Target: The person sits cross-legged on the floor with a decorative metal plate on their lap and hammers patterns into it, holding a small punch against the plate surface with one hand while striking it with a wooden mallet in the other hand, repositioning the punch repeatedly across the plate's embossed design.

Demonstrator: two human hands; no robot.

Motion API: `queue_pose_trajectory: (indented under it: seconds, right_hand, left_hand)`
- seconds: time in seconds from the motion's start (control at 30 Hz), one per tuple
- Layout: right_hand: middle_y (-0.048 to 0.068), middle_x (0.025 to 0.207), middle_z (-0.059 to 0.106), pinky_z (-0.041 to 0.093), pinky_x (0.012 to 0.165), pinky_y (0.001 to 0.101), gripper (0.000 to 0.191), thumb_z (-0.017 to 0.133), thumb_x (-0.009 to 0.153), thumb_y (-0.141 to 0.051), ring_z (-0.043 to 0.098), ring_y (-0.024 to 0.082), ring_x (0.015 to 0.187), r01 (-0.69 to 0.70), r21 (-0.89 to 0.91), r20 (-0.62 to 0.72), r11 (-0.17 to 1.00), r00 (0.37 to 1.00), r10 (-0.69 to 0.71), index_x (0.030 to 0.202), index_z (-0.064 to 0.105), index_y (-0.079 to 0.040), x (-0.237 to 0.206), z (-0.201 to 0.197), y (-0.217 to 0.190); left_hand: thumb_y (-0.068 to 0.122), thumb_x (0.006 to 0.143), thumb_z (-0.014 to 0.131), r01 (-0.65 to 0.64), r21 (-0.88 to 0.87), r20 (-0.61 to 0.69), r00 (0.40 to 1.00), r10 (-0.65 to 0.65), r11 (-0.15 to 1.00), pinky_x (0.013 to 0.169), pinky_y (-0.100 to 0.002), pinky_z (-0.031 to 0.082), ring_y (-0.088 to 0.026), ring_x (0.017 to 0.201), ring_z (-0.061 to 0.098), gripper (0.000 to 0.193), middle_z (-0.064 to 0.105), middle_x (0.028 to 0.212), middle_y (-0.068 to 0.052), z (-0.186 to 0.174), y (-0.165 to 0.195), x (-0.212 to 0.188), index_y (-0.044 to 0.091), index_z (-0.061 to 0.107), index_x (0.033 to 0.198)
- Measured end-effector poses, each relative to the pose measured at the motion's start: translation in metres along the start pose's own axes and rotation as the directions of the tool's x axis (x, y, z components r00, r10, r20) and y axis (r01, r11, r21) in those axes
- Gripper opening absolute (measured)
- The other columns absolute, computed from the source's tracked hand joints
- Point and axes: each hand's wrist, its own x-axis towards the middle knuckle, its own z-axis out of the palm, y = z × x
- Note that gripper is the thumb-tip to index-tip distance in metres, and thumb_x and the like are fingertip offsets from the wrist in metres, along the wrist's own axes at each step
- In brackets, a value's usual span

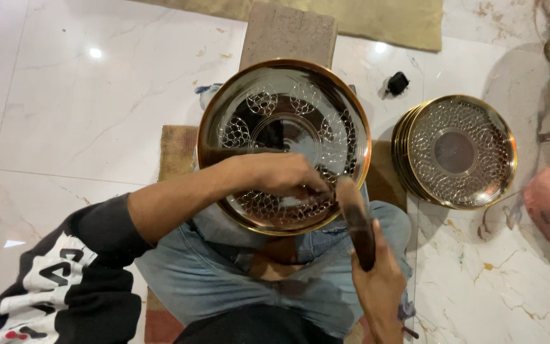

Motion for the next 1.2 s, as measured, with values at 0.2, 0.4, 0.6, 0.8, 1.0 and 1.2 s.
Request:
queue_pose_trajectory:
  seconds: [0.2,0.4,0.6,0.8,1.0,1.2]
  right_hand:
    - [0.025,0.106,0.071,0.058,0.079,0.0487,0.085,0.078,0.088,-0.03,0.073,0.041,0.092,0.018,-0.207,-0.013,0.978,1.0,-0.021,0.158,0.032,-0.018,-0.025,0.007,0.019]
    - [0.023,0.105,0.071,0.059,0.083,0.0491,0.098,0.08,0.08,-0.026,0.074,0.037,0.088,-0.199,-0.111,0.08,0.974,0.975,0.208,0.161,0.024,-0.018,-0.008,-0.01,-0.012]
    - [0.026,0.117,0.061,0.055,0.09,0.0493,0.098,0.083,0.084,-0.016,0.067,0.033,0.097,-0.121,0.61,-0.063,0.783,0.978,0.2,0.163,0.024,-0.012,0.02,-0.018,-0.037]
    - [0.022,0.13,0.065,0.052,0.096,0.0454,0.094,0.082,0.078,-0.014,0.067,0.033,0.112,-0.028,0.132,0.042,0.991,0.999,0.023,0.158,0.033,-0.012,0.042,-0.028,-0.055]
    - [0.024,0.123,0.068,0.055,0.093,0.0479,0.09,0.081,0.079,-0.015,0.07,0.038,0.108,0.175,-0.082,0.192,0.981,0.969,-0.157,0.157,0.036,-0.02,0.088,-0.058,-0.089]
    - [0.015,0.111,0.07,0.059,0.078,0.0487,0.081,0.075,0.087,-0.017,0.072,0.039,0.095,0.504,-0.245,0.395,0.828,0.832,-0.389,0.158,0.037,-0.029,0.13,-0.089,-0.155]
  left_hand:
    - [0.01,0.086,0.074,0.087,-0.129,0.077,0.994,-0.077,0.988,0.079,-0.039,0.059,-0.026,0.091,0.078,0.047,0.078,0.111,-0.011,-0.004,0.006,0.005,0.015,0.067,0.133]
    - [0.011,0.086,0.078,0.235,-0.105,-0.168,0.954,-0.25,0.966,0.08,-0.042,0.057,-0.029,0.096,0.075,0.052,0.076,0.106,-0.015,-0.006,0.009,-0.011,0.01,0.061,0.135]
    - [0.006,0.083,0.074,0.192,-0.078,-0.092,0.976,-0.199,0.978,0.08,-0.043,0.058,-0.029,0.098,0.076,0.053,0.076,0.112,-0.013,-0.007,0.002,-0.01,0.012,0.063,0.135]
    - [0.011,0.085,0.076,0.085,0.009,-0.133,0.988,-0.083,0.996,0.082,-0.045,0.056,-0.034,0.1,0.071,0.049,0.074,0.116,-0.014,-0.006,-0.001,-0.009,0.008,0.064,0.133]
    - [0.005,0.085,0.073,0.235,-0.051,-0.344,0.908,-0.238,0.971,0.08,-0.045,0.056,-0.033,0.093,0.073,0.046,0.073,0.103,-0.015,0.008,0.007,-0.021,0.006,0.063,0.13]
    - [0.003,0.089,0.073,0.331,-0.232,-0.65,0.647,-0.399,0.915,0.075,-0.041,0.057,-0.035,0.084,0.069,0.031,0.068,0.097,-0.019,0.037,0.025,-0.039,0.0,0.063,0.119]
